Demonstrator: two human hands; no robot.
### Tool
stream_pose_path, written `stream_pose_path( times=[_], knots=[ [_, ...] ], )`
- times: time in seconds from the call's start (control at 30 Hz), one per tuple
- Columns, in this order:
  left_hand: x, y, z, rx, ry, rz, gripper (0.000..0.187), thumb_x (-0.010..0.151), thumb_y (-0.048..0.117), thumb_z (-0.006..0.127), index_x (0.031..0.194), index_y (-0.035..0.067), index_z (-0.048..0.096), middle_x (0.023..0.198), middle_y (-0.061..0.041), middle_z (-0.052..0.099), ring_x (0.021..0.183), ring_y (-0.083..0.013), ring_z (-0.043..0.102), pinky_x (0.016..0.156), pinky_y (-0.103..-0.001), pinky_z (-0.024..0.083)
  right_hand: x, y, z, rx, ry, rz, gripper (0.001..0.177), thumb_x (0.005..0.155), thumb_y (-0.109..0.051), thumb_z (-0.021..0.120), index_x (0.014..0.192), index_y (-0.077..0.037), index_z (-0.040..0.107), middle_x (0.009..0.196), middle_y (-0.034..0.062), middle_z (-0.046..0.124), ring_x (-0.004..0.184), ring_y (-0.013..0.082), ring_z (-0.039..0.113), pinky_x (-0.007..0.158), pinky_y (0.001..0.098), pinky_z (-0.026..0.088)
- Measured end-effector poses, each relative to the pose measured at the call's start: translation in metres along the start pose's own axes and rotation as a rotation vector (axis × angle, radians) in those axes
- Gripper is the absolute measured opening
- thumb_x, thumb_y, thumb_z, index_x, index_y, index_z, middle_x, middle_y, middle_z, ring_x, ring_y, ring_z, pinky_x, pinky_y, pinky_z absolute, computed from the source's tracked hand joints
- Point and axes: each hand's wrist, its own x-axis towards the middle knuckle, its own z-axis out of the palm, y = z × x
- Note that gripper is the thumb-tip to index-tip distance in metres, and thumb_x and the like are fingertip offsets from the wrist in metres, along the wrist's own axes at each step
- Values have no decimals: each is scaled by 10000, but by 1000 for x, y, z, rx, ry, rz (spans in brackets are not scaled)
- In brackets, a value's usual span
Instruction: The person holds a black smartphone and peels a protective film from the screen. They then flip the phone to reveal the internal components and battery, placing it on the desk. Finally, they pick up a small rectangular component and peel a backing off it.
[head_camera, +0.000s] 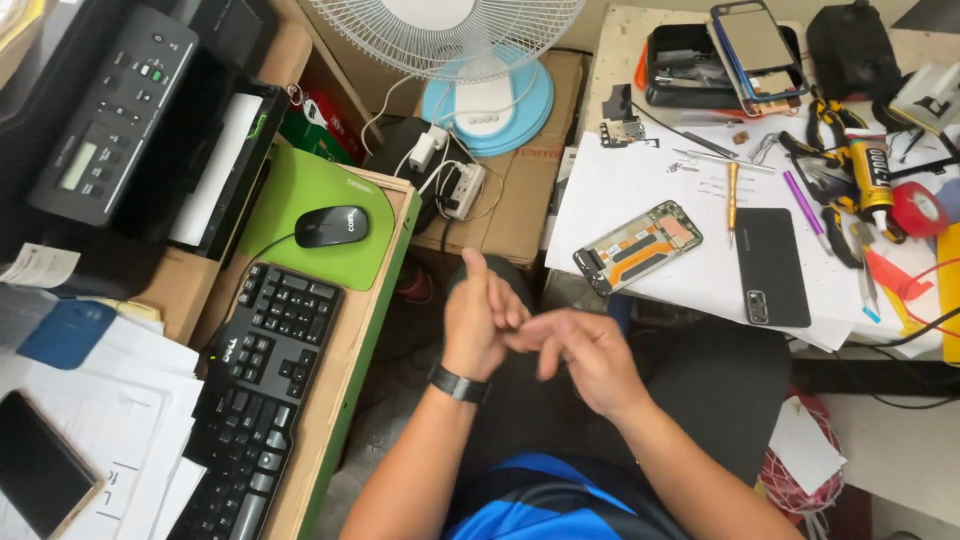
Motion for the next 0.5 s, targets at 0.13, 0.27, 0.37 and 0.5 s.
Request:
stream_pose_path(
  times=[0.13,0.27,0.37,0.5],
  knots=[
    [-9,15,7,166,-85,126,573,1226,323,662,719,56,677,610,-170,698,627,-235,744,692,-286,584,9,-11,-7,-267,208,-42,543,1013,-100,846,1534,-16,718,1191,180,851,1031,238,845,816,341,709],
    [-58,32,47,539,-518,36,318,1176,194,682,1422,31,799,1218,-174,832,1122,-235,799,982,-433,715,12,-22,-37,-635,349,-186,811,861,24,939,1617,-66,661,1366,136,773,1112,208,803,871,315,692],
    [-53,17,47,670,-588,32,336,1185,113,654,1477,16,787,1181,-183,867,1081,-234,833,931,-419,739,10,-39,-47,-760,402,-266,782,801,7,1004,1530,-62,730,1334,121,763,1101,241,819,823,316,693],
    [-37,-12,45,704,-438,132,211,1011,142,926,1209,69,925,958,-97,918,930,-115,847,768,-304,729,0,-48,-51,-893,464,-325,566,825,-65,1046,1353,-60,839,1192,61,781,1034,241,845,772,300,715]
  ],
)
